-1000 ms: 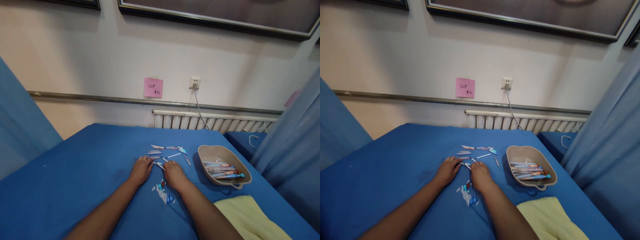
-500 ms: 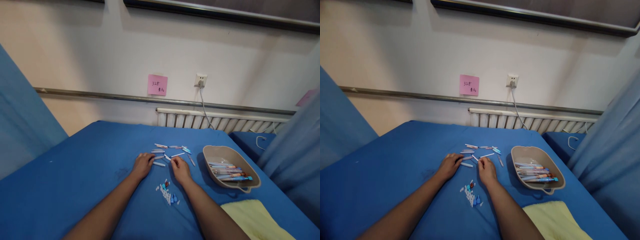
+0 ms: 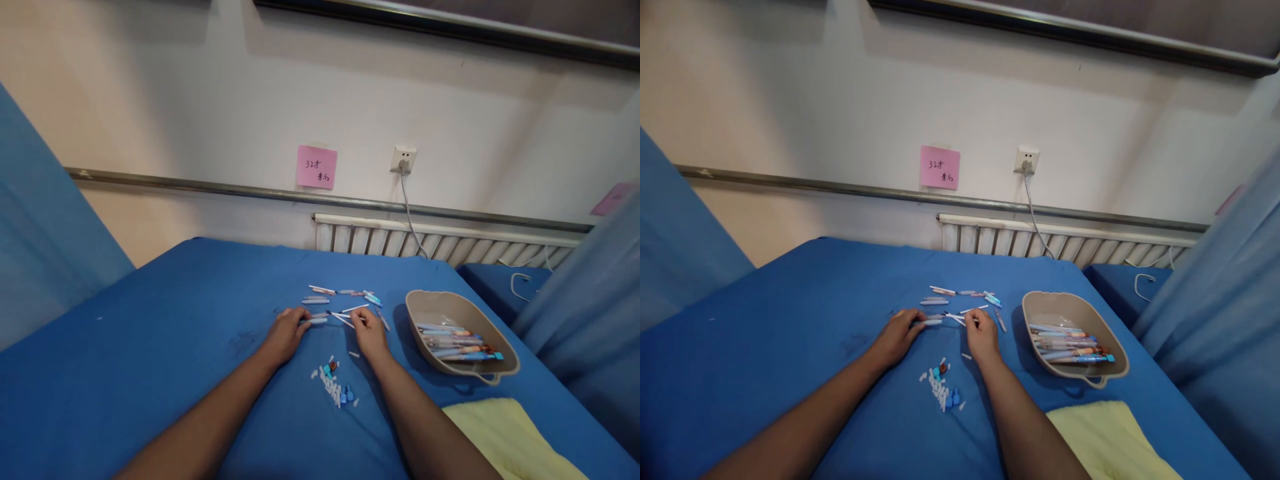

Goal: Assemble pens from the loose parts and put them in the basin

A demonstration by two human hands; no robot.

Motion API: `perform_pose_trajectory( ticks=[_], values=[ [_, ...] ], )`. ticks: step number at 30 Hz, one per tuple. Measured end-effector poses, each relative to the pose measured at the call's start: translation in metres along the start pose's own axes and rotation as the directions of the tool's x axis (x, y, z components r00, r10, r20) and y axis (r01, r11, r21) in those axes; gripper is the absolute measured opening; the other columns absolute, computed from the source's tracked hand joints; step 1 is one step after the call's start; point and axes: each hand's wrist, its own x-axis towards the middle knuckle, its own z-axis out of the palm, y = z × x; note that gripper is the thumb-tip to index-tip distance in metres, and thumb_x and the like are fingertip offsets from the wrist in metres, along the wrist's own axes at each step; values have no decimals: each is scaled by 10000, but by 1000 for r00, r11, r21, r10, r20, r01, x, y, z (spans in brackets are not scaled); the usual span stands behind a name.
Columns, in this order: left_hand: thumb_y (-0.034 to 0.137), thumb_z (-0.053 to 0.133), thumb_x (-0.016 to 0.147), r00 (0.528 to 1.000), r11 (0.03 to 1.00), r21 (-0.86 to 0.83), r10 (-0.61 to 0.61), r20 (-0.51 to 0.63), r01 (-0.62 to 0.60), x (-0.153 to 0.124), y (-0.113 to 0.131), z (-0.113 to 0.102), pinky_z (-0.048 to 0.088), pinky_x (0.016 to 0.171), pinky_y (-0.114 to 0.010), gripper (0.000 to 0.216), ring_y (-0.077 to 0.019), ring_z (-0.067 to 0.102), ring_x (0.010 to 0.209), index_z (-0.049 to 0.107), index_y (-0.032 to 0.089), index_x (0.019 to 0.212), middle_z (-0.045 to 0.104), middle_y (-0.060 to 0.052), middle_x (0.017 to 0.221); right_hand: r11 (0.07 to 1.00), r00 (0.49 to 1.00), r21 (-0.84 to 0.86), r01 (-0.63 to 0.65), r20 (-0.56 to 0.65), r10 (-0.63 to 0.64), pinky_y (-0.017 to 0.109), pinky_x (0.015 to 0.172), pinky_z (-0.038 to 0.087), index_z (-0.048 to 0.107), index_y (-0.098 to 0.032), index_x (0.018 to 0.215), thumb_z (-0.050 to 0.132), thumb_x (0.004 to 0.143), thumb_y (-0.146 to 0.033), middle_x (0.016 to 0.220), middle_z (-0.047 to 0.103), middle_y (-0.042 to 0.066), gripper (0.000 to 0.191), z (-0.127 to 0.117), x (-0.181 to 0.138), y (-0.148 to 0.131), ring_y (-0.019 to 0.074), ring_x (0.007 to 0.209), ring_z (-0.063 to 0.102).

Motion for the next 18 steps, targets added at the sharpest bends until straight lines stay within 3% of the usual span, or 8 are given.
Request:
perform_pose_trajectory(
  ticks=[12,18],
  values=[
    [315,471,831,1000,996,-91,-23,-12,22,-1,2,-7,430,788,-334,171,-209,554,858,584,194,874,617,-45,875,984,997,-165,59,55,-51,230,606,364,577,-194,668,401,831,-341,707,564,8,282,-6,-1,-8,151,672,501],
    [287,483,835,998,987,-151,50,-47,-57,-4,9,-5,427,801,-312,147,-188,570,861,585,192,881,630,-29,880,994,989,-93,62,140,-49,227,600,376,586,-196,753,407,852,-334,692,575,-2,246,-2,-6,-14,145,659,527]
  ],
)
